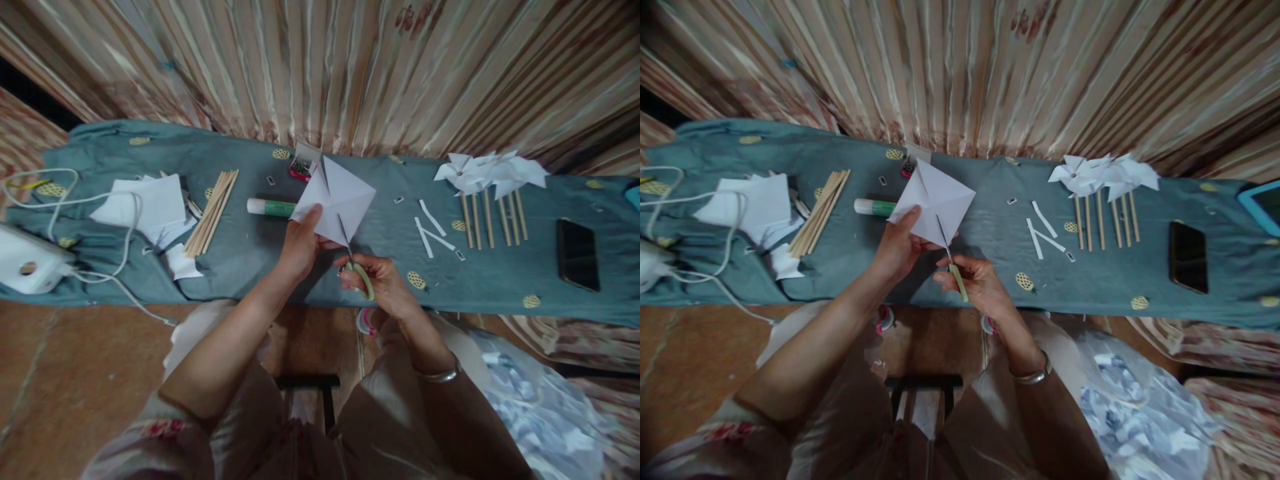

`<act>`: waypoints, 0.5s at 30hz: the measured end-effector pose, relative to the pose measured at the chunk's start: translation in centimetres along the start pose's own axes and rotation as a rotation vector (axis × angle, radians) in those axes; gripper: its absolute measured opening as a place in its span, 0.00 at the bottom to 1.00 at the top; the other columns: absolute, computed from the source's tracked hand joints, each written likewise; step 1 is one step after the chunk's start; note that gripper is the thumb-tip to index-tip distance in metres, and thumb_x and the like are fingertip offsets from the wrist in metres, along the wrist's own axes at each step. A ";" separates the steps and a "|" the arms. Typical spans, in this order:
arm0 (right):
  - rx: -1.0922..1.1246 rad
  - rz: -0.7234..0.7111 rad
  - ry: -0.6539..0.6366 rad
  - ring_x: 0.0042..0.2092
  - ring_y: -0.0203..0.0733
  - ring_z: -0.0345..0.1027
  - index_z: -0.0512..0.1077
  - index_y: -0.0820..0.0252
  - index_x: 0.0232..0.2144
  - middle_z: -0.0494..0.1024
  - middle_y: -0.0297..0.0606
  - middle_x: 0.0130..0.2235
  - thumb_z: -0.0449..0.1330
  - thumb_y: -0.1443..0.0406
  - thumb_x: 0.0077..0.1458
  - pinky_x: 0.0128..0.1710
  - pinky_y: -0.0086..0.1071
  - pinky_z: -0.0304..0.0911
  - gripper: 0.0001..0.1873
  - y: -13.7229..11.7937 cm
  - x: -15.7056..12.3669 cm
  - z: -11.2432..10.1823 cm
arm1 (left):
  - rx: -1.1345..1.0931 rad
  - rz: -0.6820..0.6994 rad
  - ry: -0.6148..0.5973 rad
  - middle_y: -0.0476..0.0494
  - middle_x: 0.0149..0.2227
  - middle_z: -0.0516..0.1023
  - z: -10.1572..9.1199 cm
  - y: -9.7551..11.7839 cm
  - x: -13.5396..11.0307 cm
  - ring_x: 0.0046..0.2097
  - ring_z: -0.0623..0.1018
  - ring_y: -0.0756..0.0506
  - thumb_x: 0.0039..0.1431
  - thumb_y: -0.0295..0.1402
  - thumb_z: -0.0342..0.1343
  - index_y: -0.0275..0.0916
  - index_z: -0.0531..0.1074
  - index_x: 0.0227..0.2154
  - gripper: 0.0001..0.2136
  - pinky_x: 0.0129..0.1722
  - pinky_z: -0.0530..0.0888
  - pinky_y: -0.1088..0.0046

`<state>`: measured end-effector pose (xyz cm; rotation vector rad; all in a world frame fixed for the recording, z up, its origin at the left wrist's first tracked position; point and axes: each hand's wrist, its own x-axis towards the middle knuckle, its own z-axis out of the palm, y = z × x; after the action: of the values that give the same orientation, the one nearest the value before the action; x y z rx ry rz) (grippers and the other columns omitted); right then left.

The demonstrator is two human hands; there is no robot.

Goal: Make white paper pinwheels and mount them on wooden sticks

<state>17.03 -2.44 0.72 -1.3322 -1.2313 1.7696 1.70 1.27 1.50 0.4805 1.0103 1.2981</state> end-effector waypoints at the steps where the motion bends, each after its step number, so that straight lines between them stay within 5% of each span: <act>1: 0.000 -0.001 -0.001 0.24 0.32 0.65 0.78 0.59 0.30 0.73 0.29 0.22 0.75 0.54 0.36 0.26 0.29 0.66 0.20 0.0 0.0 0.0 | 0.006 -0.004 -0.004 0.43 0.31 0.81 0.0 -0.1 0.0 0.31 0.82 0.43 0.64 0.36 0.52 0.35 0.71 0.47 0.13 0.33 0.79 0.67; 15: 0.084 -0.009 0.012 0.22 0.29 0.64 0.79 0.57 0.29 0.73 0.27 0.22 0.76 0.52 0.32 0.23 0.27 0.65 0.22 0.7 0.3 -0.1 | 0.007 -0.026 0.012 0.43 0.34 0.82 0.2 0.1 -0.2 0.34 0.83 0.42 0.63 0.37 0.54 0.37 0.72 0.44 0.11 0.35 0.79 0.67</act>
<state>17.06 -2.42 -0.06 -1.2863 -1.1419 1.7844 1.83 1.16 1.74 0.4639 1.0283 1.2766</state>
